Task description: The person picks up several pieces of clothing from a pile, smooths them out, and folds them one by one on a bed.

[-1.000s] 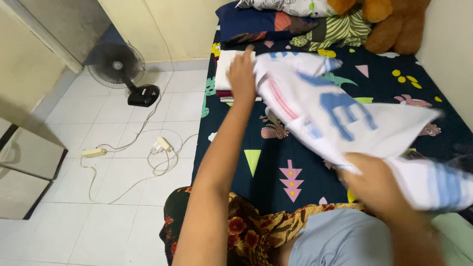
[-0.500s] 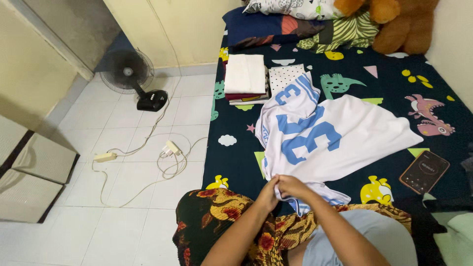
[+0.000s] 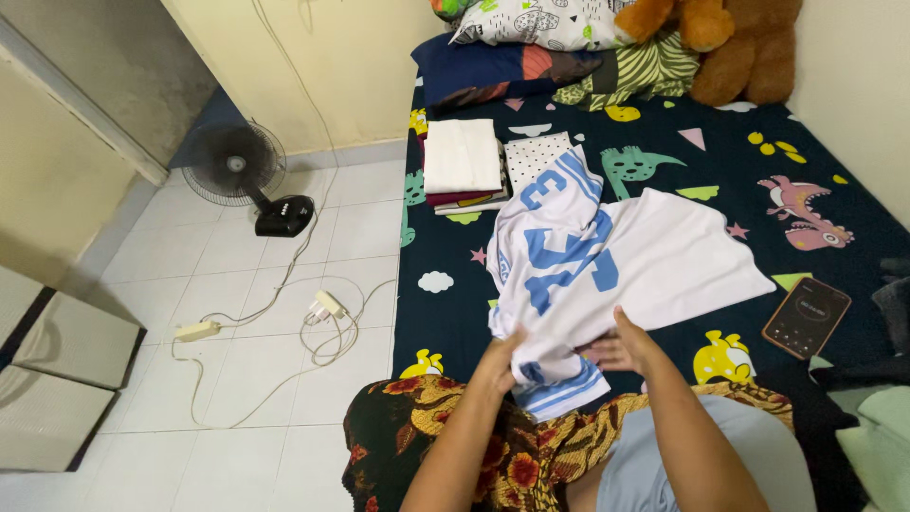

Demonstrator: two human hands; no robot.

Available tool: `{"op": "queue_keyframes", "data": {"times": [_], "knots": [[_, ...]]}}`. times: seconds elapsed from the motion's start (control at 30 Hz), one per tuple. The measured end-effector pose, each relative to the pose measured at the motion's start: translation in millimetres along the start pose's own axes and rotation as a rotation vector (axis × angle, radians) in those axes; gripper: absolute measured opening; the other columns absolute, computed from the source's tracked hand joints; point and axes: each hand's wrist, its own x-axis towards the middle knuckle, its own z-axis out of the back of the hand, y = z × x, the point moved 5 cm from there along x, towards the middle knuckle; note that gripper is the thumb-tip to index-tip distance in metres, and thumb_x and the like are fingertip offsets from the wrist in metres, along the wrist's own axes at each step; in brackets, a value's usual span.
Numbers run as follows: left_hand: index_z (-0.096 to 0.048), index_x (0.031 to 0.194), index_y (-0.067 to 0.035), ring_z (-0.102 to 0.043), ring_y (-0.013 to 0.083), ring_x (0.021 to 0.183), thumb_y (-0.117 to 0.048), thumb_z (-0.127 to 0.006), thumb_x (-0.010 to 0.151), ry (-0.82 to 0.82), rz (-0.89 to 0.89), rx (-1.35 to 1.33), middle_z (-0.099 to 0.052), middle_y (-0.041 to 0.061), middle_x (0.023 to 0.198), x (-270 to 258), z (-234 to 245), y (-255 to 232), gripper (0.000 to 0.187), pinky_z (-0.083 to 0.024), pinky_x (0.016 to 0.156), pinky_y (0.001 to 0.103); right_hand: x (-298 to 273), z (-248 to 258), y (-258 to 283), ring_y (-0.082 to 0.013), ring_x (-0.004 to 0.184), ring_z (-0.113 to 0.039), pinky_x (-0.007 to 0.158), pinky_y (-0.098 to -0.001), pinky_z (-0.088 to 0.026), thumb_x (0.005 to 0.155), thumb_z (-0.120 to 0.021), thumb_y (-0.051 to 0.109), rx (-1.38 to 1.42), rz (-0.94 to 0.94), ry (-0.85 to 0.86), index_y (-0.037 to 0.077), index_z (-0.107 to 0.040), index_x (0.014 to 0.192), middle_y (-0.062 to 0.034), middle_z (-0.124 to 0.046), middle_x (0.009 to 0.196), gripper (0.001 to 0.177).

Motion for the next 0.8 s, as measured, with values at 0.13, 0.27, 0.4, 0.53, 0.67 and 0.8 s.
{"op": "queue_keyframes", "data": {"times": [0.13, 0.27, 0.4, 0.53, 0.67, 0.8], "knots": [[-0.058, 0.137, 0.004, -0.073, 0.029, 0.111, -0.013, -0.072, 0.095, 0.039, 0.328, 0.38, -0.071, 0.019, 0.127, -24, -4, 17, 0.048, -0.059, 0.099, 0.043, 10, -23, 12, -0.0339, 0.125, -0.059, 0.102, -0.0574, -0.049, 0.1, -0.046, 0.045, 0.335, 0.269, 0.005, 0.009, -0.037, 0.15, -0.015, -0.056, 0.14, 0.063], [-0.058, 0.136, 0.008, -0.072, 0.0303, 0.106, -0.013, -0.077, 0.089, 0.162, 0.285, 0.298, -0.071, 0.022, 0.123, -46, -32, -9, 0.055, -0.058, 0.096, 0.043, 21, -5, 26, -0.0347, 0.136, -0.054, 0.113, -0.0532, -0.046, 0.101, -0.051, 0.025, 0.642, 0.375, 0.052, 0.004, -0.043, 0.148, -0.017, -0.053, 0.148, 0.052], [-0.054, 0.14, 0.008, -0.071, 0.0286, 0.109, -0.012, -0.083, 0.082, 0.289, 0.188, 0.4, -0.069, 0.021, 0.124, -79, -52, -55, 0.069, -0.058, 0.1, 0.04, 18, 33, 44, -0.0351, 0.14, -0.051, 0.117, -0.056, -0.041, 0.103, -0.042, 0.019, 0.942, 0.586, 0.06, 0.007, -0.043, 0.15, -0.0163, -0.053, 0.151, 0.048], [-0.055, 0.137, 0.005, -0.07, 0.03, 0.106, -0.019, -0.08, 0.082, 0.246, -0.014, 0.246, -0.069, 0.021, 0.122, -108, -68, -107, 0.066, -0.057, 0.097, 0.042, -7, 70, 74, -0.0367, 0.144, -0.053, 0.115, -0.0555, -0.04, 0.101, -0.038, 0.021, 1.127, 0.832, 0.173, -0.001, -0.05, 0.149, -0.0213, -0.056, 0.153, 0.054], [-0.056, 0.134, 0.003, -0.069, 0.0314, 0.104, -0.026, -0.077, 0.082, 0.226, -0.264, 0.067, -0.068, 0.021, 0.119, -156, -82, -149, 0.064, -0.057, 0.093, 0.044, -52, 101, 104, -0.0339, 0.136, -0.06, 0.122, -0.0543, -0.048, 0.112, -0.044, 0.015, 1.269, 0.921, 0.377, 0.0, -0.059, 0.13, -0.0179, -0.063, 0.139, 0.028], [-0.057, 0.131, 0.001, -0.069, 0.0328, 0.101, -0.033, -0.073, 0.082, 0.259, -0.466, -0.028, -0.068, 0.021, 0.116, -221, -89, -187, 0.062, -0.056, 0.089, 0.046, -129, 163, 102, -0.0286, 0.125, -0.064, 0.118, -0.0495, -0.051, 0.113, -0.048, 0.027, 1.124, 1.155, 0.092, 0.002, -0.066, 0.135, -0.0146, -0.067, 0.127, 0.037]]}}
